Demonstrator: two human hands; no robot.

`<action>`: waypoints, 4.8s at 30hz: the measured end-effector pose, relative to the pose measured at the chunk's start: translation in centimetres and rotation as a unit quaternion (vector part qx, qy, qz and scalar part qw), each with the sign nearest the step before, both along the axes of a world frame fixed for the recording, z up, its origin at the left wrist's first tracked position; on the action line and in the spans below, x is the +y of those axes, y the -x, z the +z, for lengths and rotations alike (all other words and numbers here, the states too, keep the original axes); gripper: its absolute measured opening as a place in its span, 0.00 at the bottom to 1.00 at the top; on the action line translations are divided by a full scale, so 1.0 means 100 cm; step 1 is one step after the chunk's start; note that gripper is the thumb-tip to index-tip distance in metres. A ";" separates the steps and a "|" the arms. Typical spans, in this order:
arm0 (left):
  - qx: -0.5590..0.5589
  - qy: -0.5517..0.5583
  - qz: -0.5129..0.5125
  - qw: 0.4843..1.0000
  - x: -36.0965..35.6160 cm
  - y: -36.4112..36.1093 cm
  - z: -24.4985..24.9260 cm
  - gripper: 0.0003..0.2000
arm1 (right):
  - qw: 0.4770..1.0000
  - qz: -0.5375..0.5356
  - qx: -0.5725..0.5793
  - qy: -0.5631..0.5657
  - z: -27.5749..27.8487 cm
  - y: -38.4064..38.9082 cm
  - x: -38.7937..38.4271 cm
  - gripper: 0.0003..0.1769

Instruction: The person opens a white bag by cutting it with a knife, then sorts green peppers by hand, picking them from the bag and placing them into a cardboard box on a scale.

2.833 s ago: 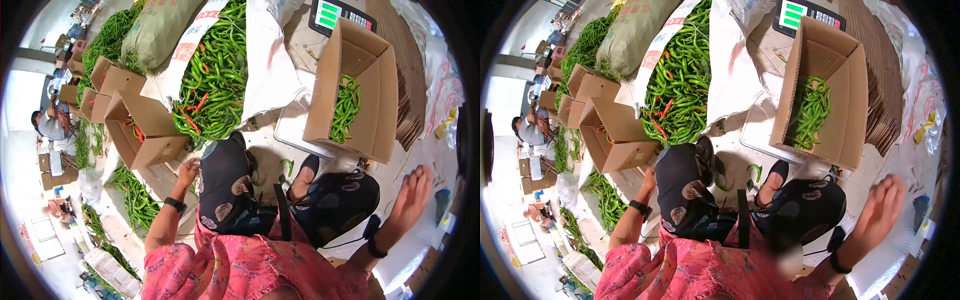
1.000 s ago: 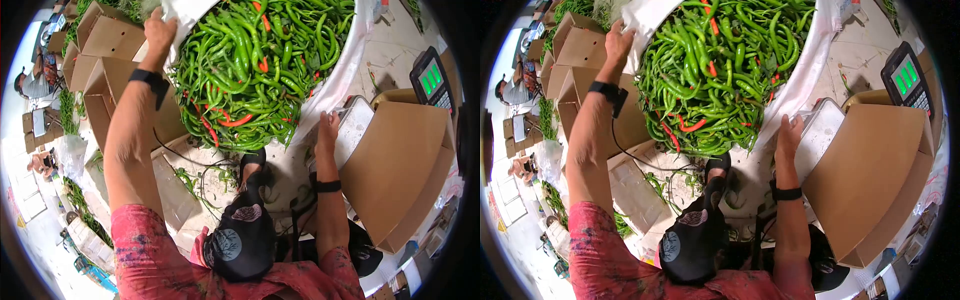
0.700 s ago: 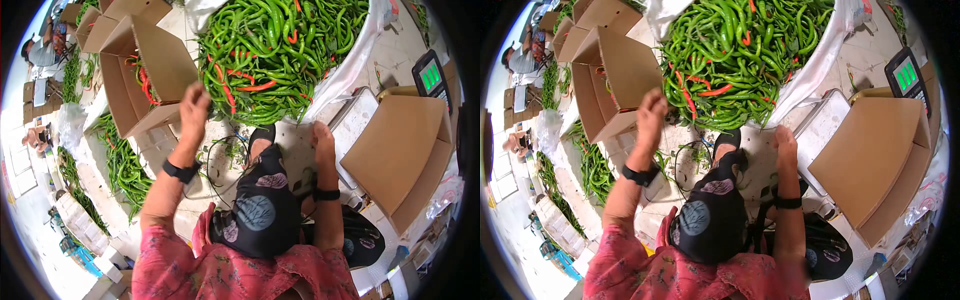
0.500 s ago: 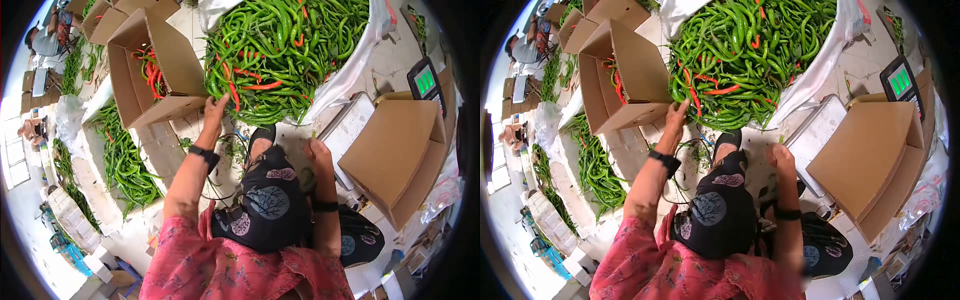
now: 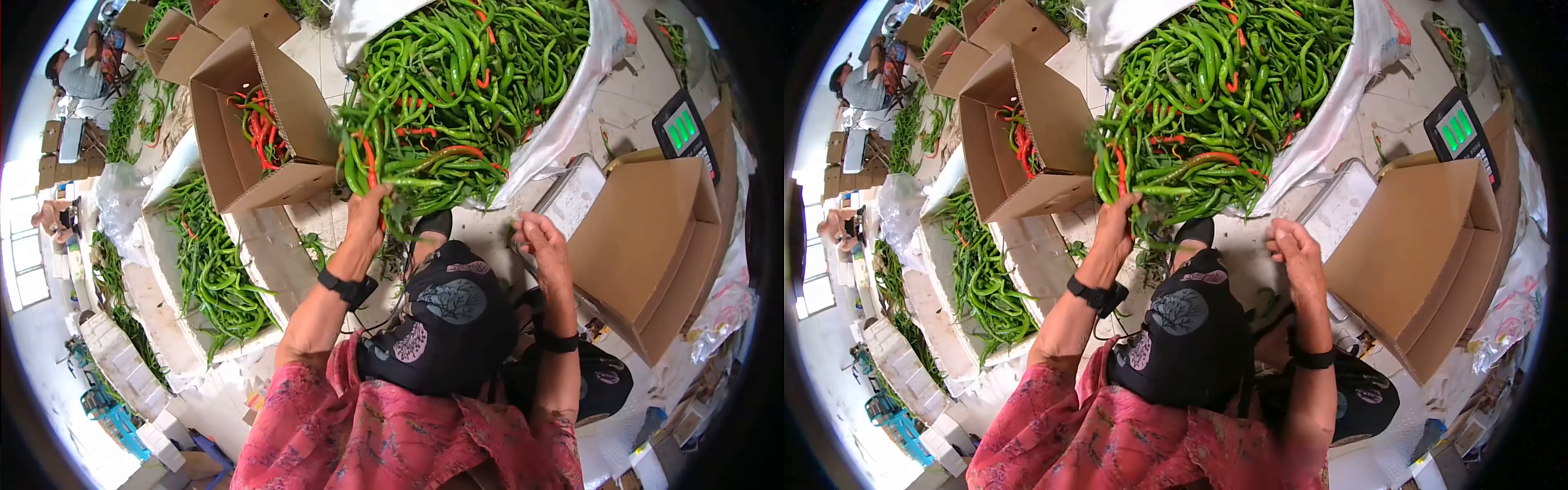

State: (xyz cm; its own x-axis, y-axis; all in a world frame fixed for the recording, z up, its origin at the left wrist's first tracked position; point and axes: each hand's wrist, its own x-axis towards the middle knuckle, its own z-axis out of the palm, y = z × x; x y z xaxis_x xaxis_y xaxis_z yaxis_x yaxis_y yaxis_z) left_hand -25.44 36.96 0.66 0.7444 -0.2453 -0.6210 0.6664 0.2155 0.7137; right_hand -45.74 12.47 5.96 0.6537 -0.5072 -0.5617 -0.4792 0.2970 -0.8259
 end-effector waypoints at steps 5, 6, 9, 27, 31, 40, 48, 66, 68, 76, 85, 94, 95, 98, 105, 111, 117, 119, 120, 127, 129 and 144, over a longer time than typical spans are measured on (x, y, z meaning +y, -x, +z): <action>-0.072 -0.022 -0.029 0.997 0.002 0.035 0.074 0.13 | 0.999 0.050 0.002 -0.009 -0.004 0.009 0.021 0.21; -0.078 -0.020 -0.035 0.996 0.008 0.038 0.084 0.13 | 0.997 0.073 0.005 0.018 -0.003 0.011 0.021 0.20; -0.121 -0.035 -0.087 0.988 0.017 0.038 0.124 0.14 | 0.996 0.071 -0.019 0.043 0.004 0.015 0.022 0.20; -0.391 0.013 -0.219 0.894 -0.031 0.051 0.283 0.38 | 0.958 0.122 -0.255 -0.053 0.129 0.011 0.036 0.28; -0.321 0.076 -0.259 0.908 -0.040 0.072 0.293 0.36 | 0.919 0.104 -0.356 -0.136 0.145 -0.006 0.037 0.29; -0.120 0.254 -0.212 0.936 -0.040 0.097 0.245 0.32 | 0.910 0.122 -0.335 -0.211 0.163 0.010 0.043 0.27; -0.142 0.202 -0.205 0.947 -0.031 0.111 0.196 0.34 | 0.877 0.080 -0.129 0.455 0.183 0.029 0.068 0.19; -0.459 -0.021 -0.266 0.847 -0.027 0.142 0.143 0.21 | 0.890 0.147 -0.101 0.420 0.187 -0.061 0.008 0.19; -0.456 0.003 -0.223 0.862 -0.029 0.144 0.136 0.20 | 0.916 0.041 -0.163 0.363 0.193 -0.068 0.007 0.15; -0.189 0.113 -0.155 0.963 -0.018 0.139 0.136 0.27 | 0.943 -0.174 -0.242 0.145 0.165 -0.017 -0.066 0.08; -0.164 0.149 -0.167 0.961 -0.020 0.138 0.136 0.28 | 0.961 0.048 -0.177 -0.207 0.114 -0.038 0.021 0.06; -0.038 0.259 -0.108 0.959 -0.021 0.130 0.126 0.23 | 0.937 -0.121 -0.319 -0.078 0.170 -0.030 -0.017 0.10; -0.057 0.216 -0.112 0.968 -0.023 0.131 0.124 0.22 | 0.970 -0.018 -0.241 0.024 0.178 -0.028 -0.003 0.10; -0.075 0.202 -0.138 0.967 -0.026 0.131 0.113 0.22 | 0.954 0.239 -0.134 0.121 0.167 -0.037 0.038 0.13; -0.095 0.189 -0.132 0.968 -0.023 0.133 0.106 0.25 | 0.962 0.198 -0.139 0.128 0.113 -0.052 0.074 0.13; 0.067 0.389 -0.045 0.918 -0.018 0.121 0.108 0.15 | 0.955 0.050 -0.212 -0.202 0.161 -0.036 0.031 0.08; 0.058 0.330 -0.021 0.942 -0.024 0.112 0.096 0.15 | 0.944 0.048 -0.295 -0.138 0.183 -0.038 0.021 0.09; 0.055 0.314 -0.002 0.948 -0.019 0.110 0.087 0.15 | 0.942 0.030 -0.306 -0.134 0.201 -0.043 0.013 0.10; 0.001 0.278 -0.034 0.960 -0.016 0.111 0.077 0.15 | 0.937 0.025 -0.315 -0.148 0.217 -0.047 0.007 0.11; -0.149 0.144 -0.110 0.972 -0.017 0.111 0.095 0.17 | 0.914 0.238 -0.314 -0.095 0.212 -0.196 0.065 0.16; 0.047 0.266 -0.076 0.960 -0.019 0.110 0.097 0.17 | 0.877 0.350 -0.263 -0.197 0.224 -0.257 0.088 0.24; 0.133 0.415 -0.018 0.900 0.003 0.096 0.111 0.20 | 0.987 0.068 -0.073 0.125 0.142 -0.026 0.022 0.15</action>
State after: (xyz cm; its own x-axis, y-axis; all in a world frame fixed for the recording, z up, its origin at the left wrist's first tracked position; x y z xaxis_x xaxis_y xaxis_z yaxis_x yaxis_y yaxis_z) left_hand -35.09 37.28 11.78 0.5784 -0.7285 -0.3671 0.8074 0.5754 0.1302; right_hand -43.15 14.68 20.19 0.7903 -0.5197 -0.3245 -0.3704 0.0165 -0.9287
